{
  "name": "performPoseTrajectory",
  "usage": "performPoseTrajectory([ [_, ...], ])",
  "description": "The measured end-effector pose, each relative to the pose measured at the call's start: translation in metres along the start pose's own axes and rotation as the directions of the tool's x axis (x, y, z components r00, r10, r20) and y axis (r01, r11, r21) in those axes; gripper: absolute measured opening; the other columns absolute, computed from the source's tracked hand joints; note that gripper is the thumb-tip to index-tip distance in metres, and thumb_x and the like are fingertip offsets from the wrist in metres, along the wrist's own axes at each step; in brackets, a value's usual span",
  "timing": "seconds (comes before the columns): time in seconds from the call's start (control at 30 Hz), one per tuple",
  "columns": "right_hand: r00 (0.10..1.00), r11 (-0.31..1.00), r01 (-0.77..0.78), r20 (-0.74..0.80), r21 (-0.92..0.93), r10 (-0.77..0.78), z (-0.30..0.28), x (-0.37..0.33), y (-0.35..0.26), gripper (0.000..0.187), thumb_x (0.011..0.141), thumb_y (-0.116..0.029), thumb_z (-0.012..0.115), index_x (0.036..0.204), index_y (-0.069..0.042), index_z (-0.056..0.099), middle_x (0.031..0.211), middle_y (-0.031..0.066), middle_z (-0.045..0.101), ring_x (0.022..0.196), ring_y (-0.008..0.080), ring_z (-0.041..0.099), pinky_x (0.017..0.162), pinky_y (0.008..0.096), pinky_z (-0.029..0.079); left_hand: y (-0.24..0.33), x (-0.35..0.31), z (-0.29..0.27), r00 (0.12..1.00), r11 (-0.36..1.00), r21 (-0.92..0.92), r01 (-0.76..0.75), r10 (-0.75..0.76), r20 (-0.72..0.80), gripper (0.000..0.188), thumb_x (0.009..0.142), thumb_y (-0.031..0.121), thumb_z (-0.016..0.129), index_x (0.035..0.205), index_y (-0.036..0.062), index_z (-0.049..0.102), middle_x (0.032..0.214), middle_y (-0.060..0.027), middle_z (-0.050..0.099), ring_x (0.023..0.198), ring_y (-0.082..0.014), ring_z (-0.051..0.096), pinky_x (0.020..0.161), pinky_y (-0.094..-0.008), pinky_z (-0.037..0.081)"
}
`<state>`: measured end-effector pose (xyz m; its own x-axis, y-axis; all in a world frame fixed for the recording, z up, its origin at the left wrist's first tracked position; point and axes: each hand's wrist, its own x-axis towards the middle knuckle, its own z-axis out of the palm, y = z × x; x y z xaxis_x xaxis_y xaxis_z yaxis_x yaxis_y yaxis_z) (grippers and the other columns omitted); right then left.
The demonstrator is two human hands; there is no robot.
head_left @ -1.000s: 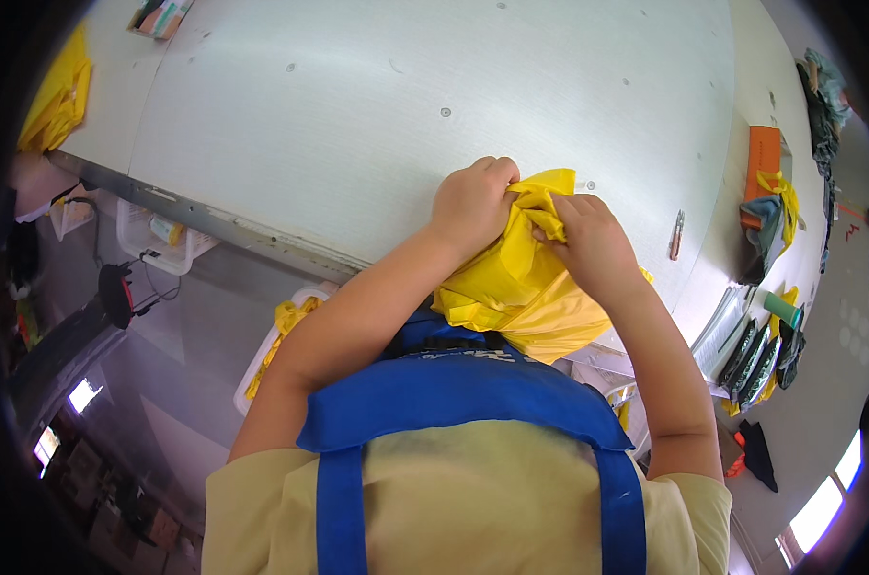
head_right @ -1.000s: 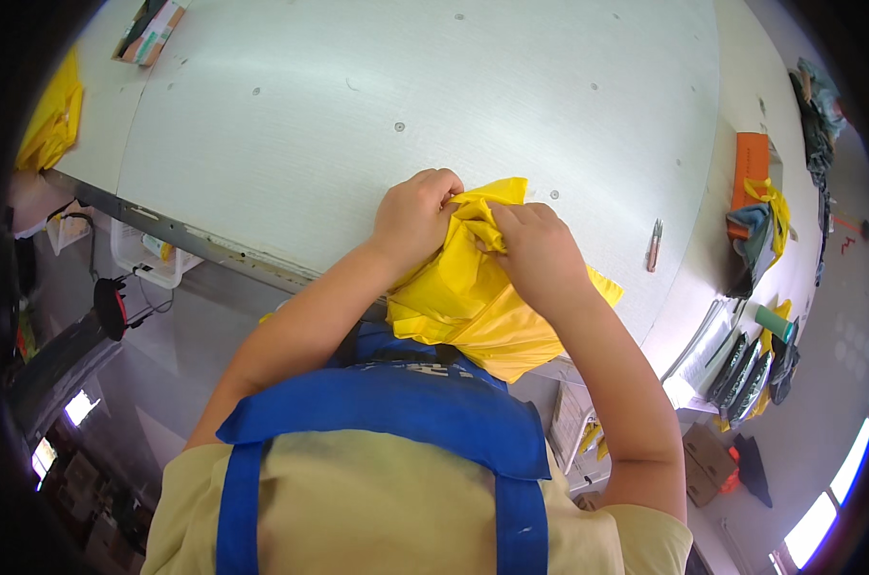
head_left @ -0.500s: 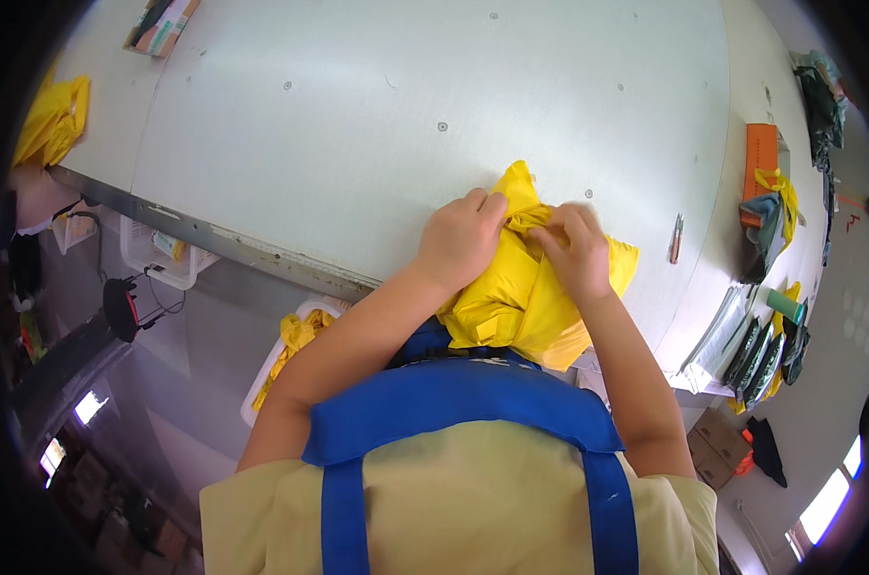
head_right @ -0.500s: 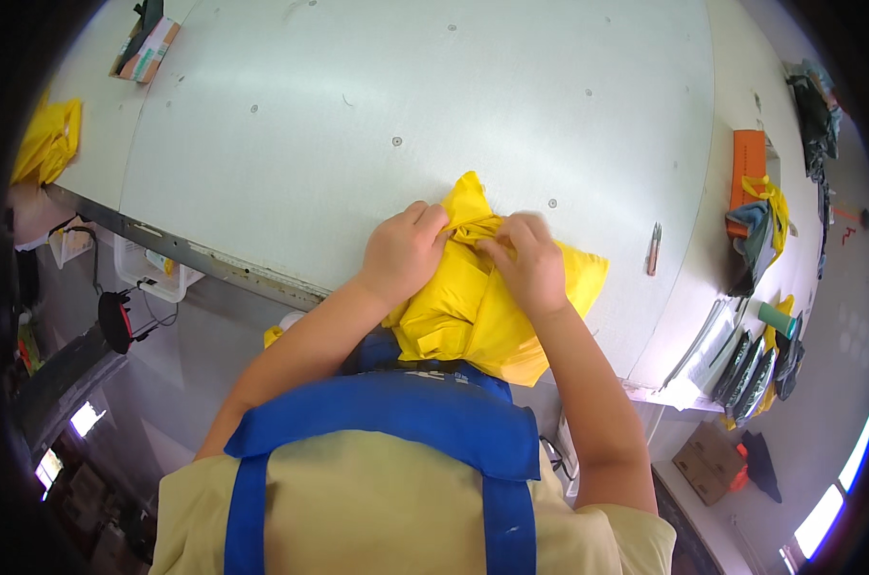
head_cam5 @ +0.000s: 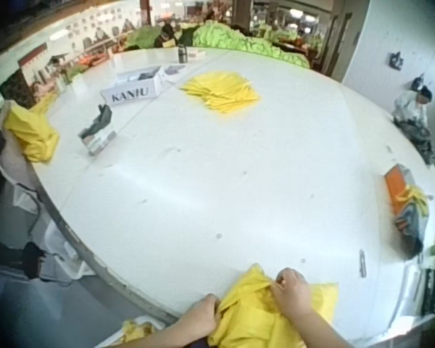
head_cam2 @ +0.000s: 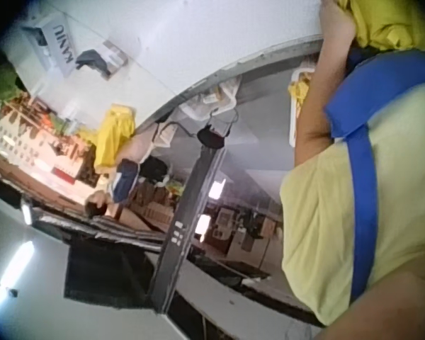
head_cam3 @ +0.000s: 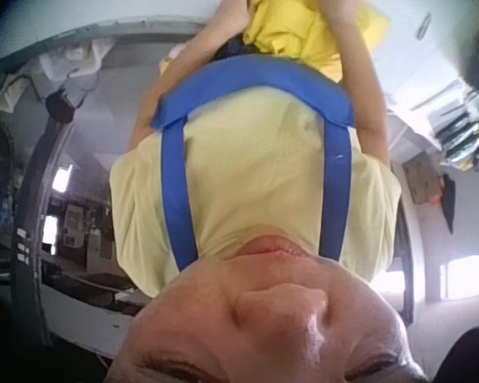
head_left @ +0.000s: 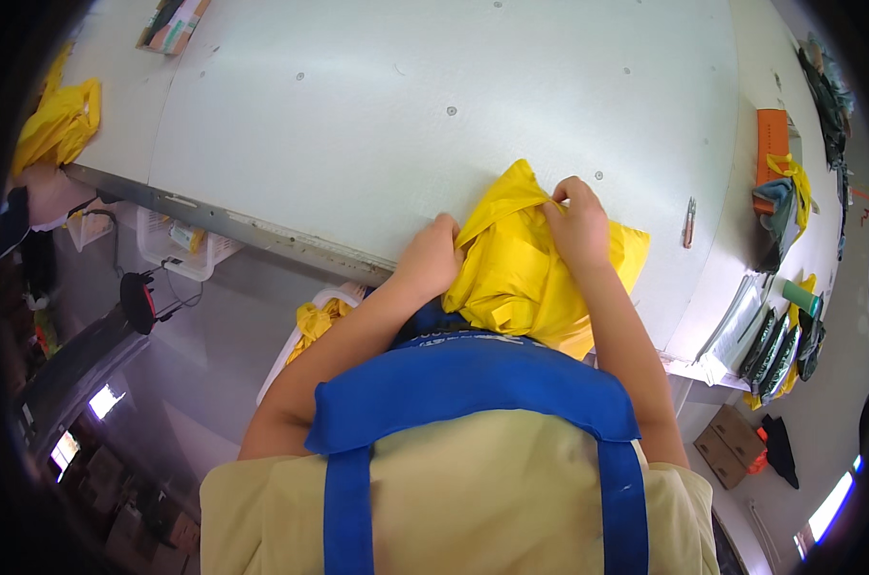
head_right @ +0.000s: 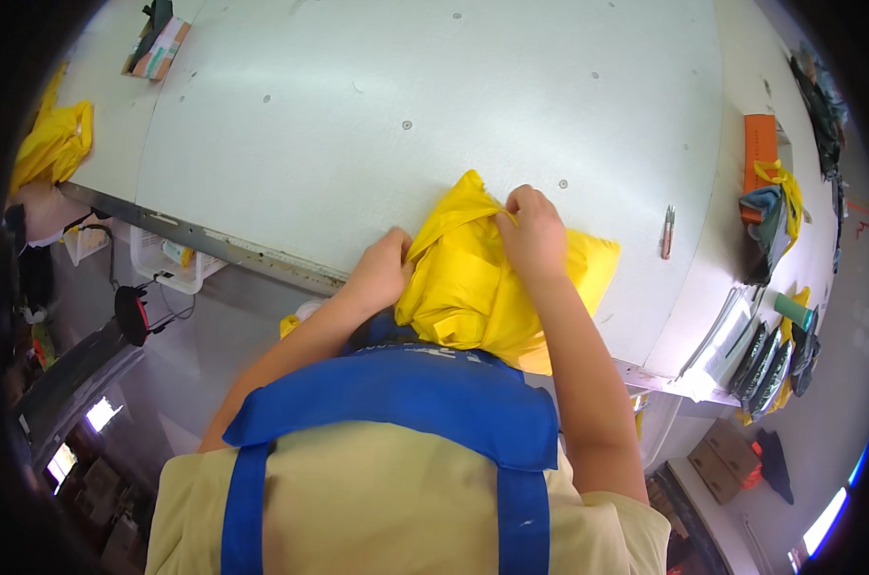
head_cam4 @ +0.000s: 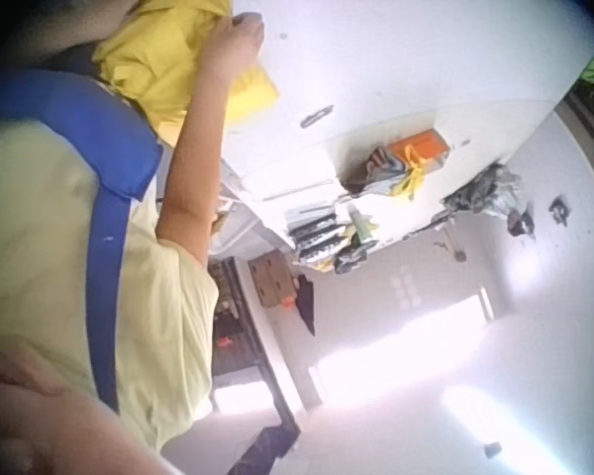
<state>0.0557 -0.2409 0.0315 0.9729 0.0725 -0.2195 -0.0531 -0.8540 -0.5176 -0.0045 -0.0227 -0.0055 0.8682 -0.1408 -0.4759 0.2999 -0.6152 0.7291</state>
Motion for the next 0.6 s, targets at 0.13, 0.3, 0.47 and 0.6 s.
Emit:
performPoseTrajectory([
  [0.13,0.966,0.924,0.245,0.004,0.294,-0.257,-0.032,-0.039,-0.029,0.062,0.067,-0.025,0.080,0.118,-0.008,0.049,0.116,0.0162,0.047,0.100,0.0309,0.050,0.085,0.0389,0.045,-0.001,0.004,-0.003,0.914,0.867,-0.366,0.338,-0.210,0.346,0.021,0.089,0.011,0.054,0.106,-0.0018,0.059,0.097,-0.0142,0.064,0.083,-0.0193,0.059,0.075,-0.0313,0.048],
  [0.3,0.857,0.851,0.515,0.029,-0.106,-0.515,-0.036,-0.082,-0.072,0.060,0.057,-0.020,0.082,0.110,-0.009,0.058,0.109,0.0163,0.049,0.100,0.0344,0.050,0.085,0.0399,0.044,0.018,0.041,-0.003,0.940,0.800,-0.533,0.273,-0.104,0.325,0.015,0.090,0.010,0.054,0.101,0.0001,0.058,0.087,-0.0073,0.063,0.075,-0.0132,0.059,0.066,-0.0260,0.050],
  [0.47,0.863,0.895,0.438,-0.240,-0.081,-0.444,-0.015,-0.066,-0.044,0.034,0.059,-0.009,0.074,0.091,-0.008,0.063,0.089,0.0110,0.058,0.084,0.0294,0.057,0.071,0.0373,0.049,0.036,0.042,-0.014,0.884,0.706,-0.573,0.416,-0.168,0.435,0.010,0.089,0.011,0.056,0.096,0.0036,0.057,0.087,-0.0054,0.062,0.075,-0.0143,0.061,0.064,-0.0276,0.052],
  [0.6,0.875,0.929,0.369,-0.325,-0.034,-0.359,-0.006,-0.061,-0.044,0.027,0.063,-0.005,0.073,0.087,-0.004,0.061,0.079,0.0138,0.060,0.073,0.0319,0.059,0.066,0.0365,0.050,0.024,0.035,-0.005,0.847,0.693,-0.537,0.482,-0.210,0.489,0.012,0.090,0.013,0.055,0.099,0.0041,0.055,0.092,-0.0068,0.061,0.079,-0.0161,0.062,0.069,-0.0304,0.053],
])
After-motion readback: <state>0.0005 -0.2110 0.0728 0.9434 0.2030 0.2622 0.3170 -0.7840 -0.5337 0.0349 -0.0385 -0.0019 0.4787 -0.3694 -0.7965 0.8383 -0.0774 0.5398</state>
